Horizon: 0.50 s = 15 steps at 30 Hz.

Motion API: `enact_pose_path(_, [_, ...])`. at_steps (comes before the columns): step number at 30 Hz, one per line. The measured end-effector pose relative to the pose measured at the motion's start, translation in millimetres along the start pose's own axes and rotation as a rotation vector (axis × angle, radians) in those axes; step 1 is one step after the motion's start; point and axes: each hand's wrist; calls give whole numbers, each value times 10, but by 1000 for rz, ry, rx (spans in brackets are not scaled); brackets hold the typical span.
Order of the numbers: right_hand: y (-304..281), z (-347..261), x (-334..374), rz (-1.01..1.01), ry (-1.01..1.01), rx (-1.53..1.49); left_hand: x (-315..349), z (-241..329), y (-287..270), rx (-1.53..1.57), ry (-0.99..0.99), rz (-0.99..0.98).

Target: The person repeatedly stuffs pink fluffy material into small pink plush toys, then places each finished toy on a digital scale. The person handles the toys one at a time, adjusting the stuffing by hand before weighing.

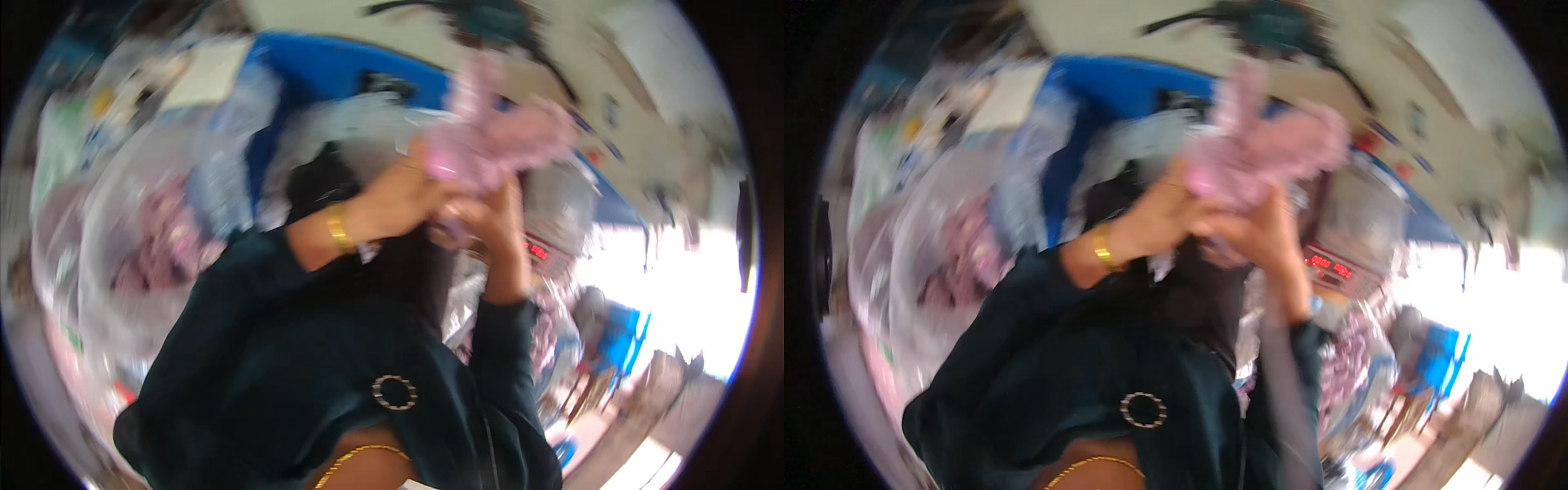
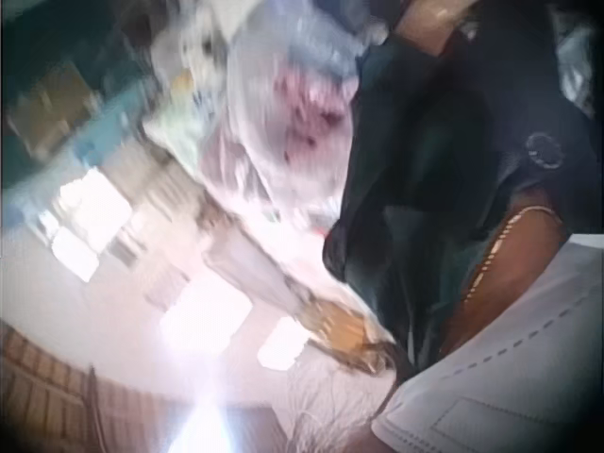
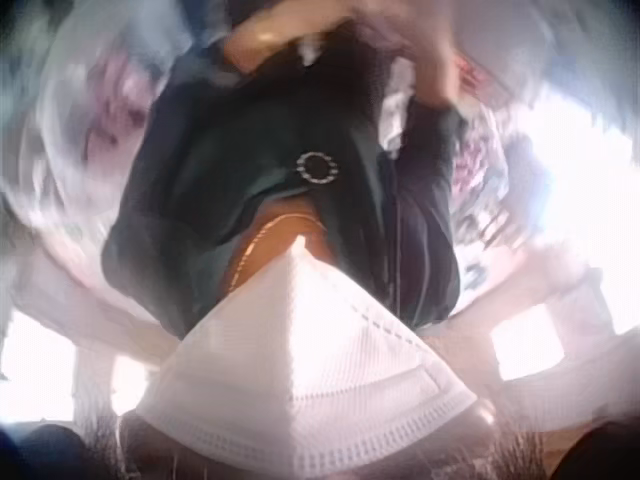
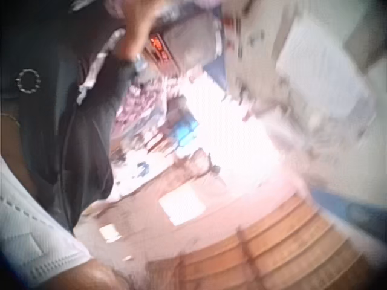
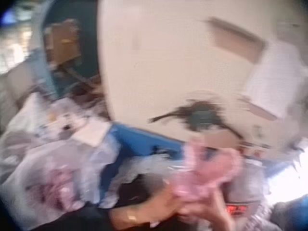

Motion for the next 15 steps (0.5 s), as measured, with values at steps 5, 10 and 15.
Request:
enact_pose_path(5, [-117, 240, 695, 273, 95, 708, 503, -91, -219, -93, -29, -208])
enact_pose_path(10, [-1008, 499, 1739, 358, 493, 911, 1923, -414, -1428, -1147, -517, 547])
enact_pose_path(15, [-2402, 639, 3540, 201, 1094, 1480, 2725, -684, -1890, -1254, -1029, 618])
Point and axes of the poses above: each hand's wrist, its own x-axis away from the middle knuckle, its own y-axis out of the palm, z = x × y, and after that the axes turned 4 degrees about -z, right-handed
